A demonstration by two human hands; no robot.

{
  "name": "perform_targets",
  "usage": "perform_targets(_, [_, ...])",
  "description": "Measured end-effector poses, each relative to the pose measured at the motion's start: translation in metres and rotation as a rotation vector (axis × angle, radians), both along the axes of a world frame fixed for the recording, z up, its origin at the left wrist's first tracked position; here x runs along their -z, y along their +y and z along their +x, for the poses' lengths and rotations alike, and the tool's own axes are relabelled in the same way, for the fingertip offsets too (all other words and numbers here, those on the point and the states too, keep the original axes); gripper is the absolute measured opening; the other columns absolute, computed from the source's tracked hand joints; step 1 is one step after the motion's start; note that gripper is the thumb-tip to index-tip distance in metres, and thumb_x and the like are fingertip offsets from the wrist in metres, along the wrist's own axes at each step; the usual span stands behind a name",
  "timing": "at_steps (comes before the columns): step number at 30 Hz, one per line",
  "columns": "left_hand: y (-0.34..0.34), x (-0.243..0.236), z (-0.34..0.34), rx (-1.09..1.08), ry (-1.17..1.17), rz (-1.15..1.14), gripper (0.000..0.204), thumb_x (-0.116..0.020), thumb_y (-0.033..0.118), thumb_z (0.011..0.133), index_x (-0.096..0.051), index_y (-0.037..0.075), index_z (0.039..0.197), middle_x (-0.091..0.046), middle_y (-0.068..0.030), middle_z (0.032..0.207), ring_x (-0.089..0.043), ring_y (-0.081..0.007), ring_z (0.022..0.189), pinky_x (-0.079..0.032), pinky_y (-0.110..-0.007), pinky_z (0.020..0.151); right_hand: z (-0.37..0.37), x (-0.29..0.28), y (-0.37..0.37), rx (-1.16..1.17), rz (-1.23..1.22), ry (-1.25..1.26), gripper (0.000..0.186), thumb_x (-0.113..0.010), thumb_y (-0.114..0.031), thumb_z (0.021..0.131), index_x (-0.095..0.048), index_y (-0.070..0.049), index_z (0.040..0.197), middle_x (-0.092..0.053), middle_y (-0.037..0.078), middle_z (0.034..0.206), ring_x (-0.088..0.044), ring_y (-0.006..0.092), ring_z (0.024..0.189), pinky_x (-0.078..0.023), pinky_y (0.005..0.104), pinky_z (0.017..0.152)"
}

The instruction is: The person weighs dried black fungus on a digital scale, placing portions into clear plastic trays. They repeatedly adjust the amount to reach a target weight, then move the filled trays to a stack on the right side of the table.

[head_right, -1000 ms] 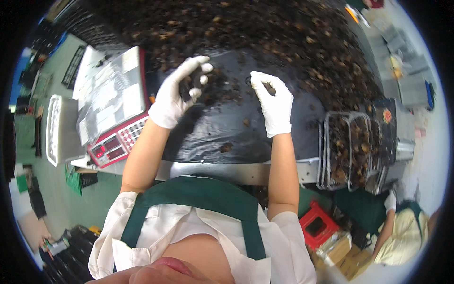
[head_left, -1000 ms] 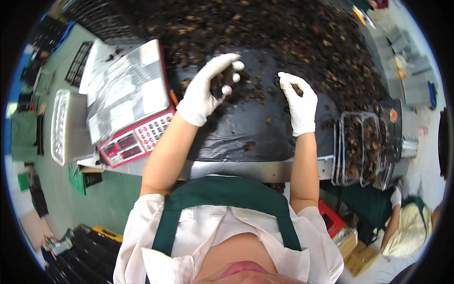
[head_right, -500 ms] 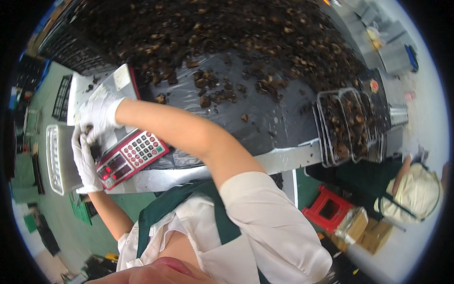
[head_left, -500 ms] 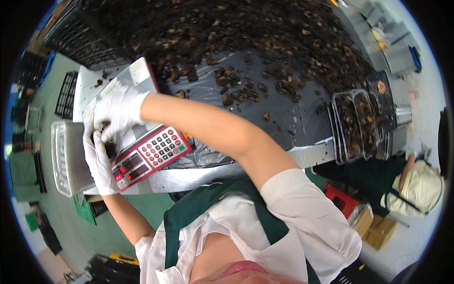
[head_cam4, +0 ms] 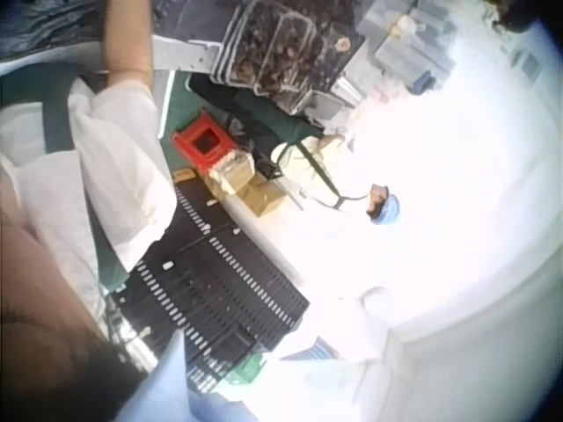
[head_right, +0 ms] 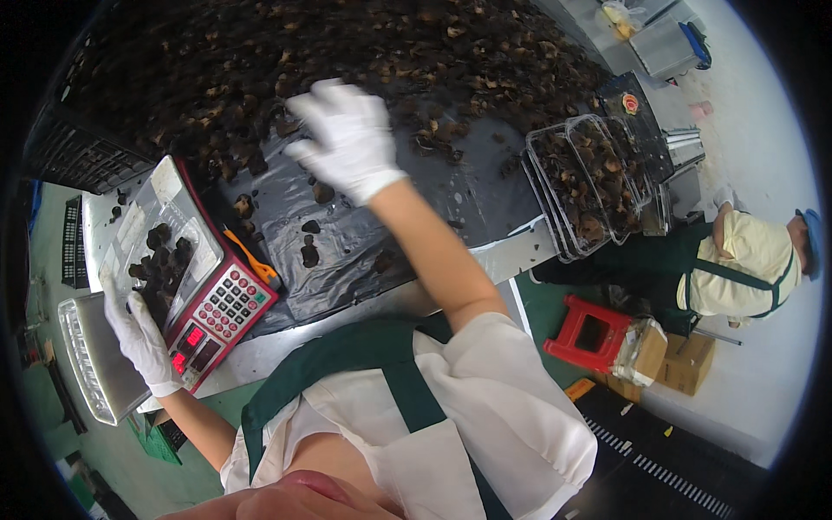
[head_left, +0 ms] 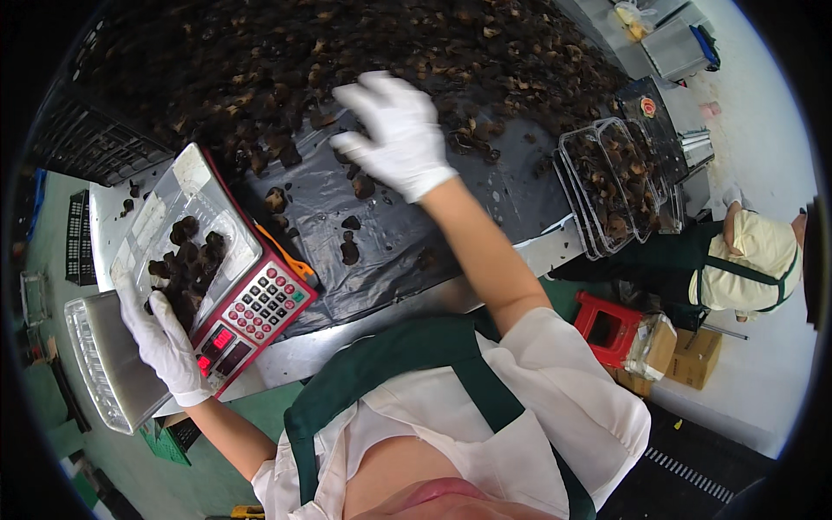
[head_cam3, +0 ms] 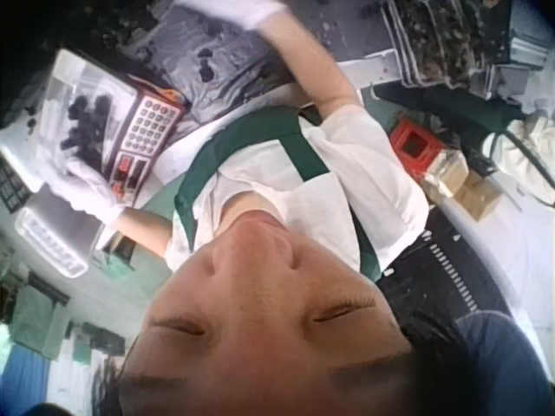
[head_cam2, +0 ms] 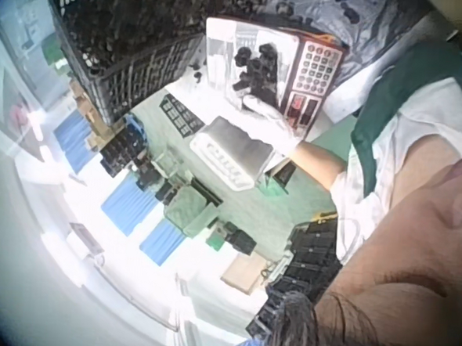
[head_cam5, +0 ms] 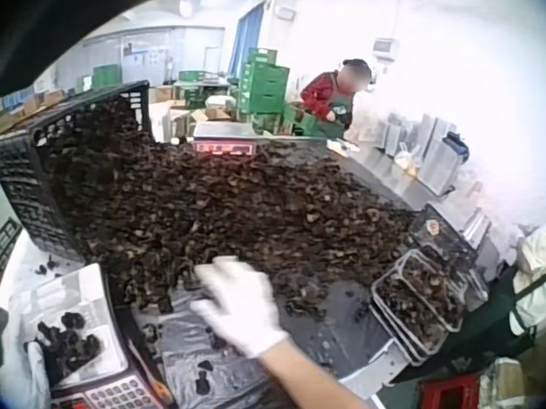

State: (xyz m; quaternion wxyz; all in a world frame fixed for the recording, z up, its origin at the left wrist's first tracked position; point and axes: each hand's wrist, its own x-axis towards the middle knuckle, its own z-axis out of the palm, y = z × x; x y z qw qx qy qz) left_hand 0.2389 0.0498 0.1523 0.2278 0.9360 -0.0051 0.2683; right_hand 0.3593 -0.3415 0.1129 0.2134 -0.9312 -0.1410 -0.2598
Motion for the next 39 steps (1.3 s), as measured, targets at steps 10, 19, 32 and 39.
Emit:
perform_targets(10, [-0.163,-0.002,0.028,0.419,-0.124,-0.060,0.040,-0.065,-0.001,0.095,-0.064,0.003,0.135,-0.064,-0.0180,0.134,-0.061,-0.0312,0.127,-0.046,-0.042,0.111,-0.083,0.112,-0.153,0.469,0.160,0.043,0.035,-0.087,-0.023,0.077,-0.067,-0.012,0.103,-0.069,0.008,0.119,-0.063,0.0311,0.114,-0.049,0.0431,0.099])
perform_targets(19, [-0.313,0.065,0.102,0.902,0.096,0.082,0.026,-0.064,0.012,0.094,-0.069,0.005,0.118,-0.069,-0.0120,0.121,-0.068,-0.0303,0.108,-0.055,-0.043,0.091,-0.073,0.062,-0.180,0.069,0.844,0.490,0.040,-0.082,-0.033,0.087,-0.073,-0.011,0.119,-0.072,0.009,0.125,-0.067,0.0250,0.118,-0.049,0.0383,0.106])
perform_targets(32, [-0.372,0.107,0.113,0.822,0.143,0.285,0.030,-0.082,0.017,0.078,-0.074,0.015,0.107,-0.063,-0.0054,0.099,-0.061,-0.0288,0.099,-0.050,-0.042,0.083,-0.111,0.042,-0.190,0.405,0.620,0.411,0.031,-0.079,-0.029,0.091,-0.072,-0.007,0.111,-0.077,0.016,0.104,-0.075,0.0299,0.094,-0.058,0.0385,0.083])
perform_targets(39, [-0.357,0.094,0.104,0.870,0.191,0.311,0.044,-0.079,0.012,0.079,-0.071,0.014,0.122,-0.067,-0.0068,0.112,-0.063,-0.0292,0.107,-0.050,-0.041,0.093,-0.294,0.014,-0.219,0.481,0.091,0.816,0.035,-0.079,-0.029,0.088,-0.073,-0.010,0.117,-0.076,0.015,0.106,-0.074,0.0328,0.097,-0.058,0.0412,0.084])
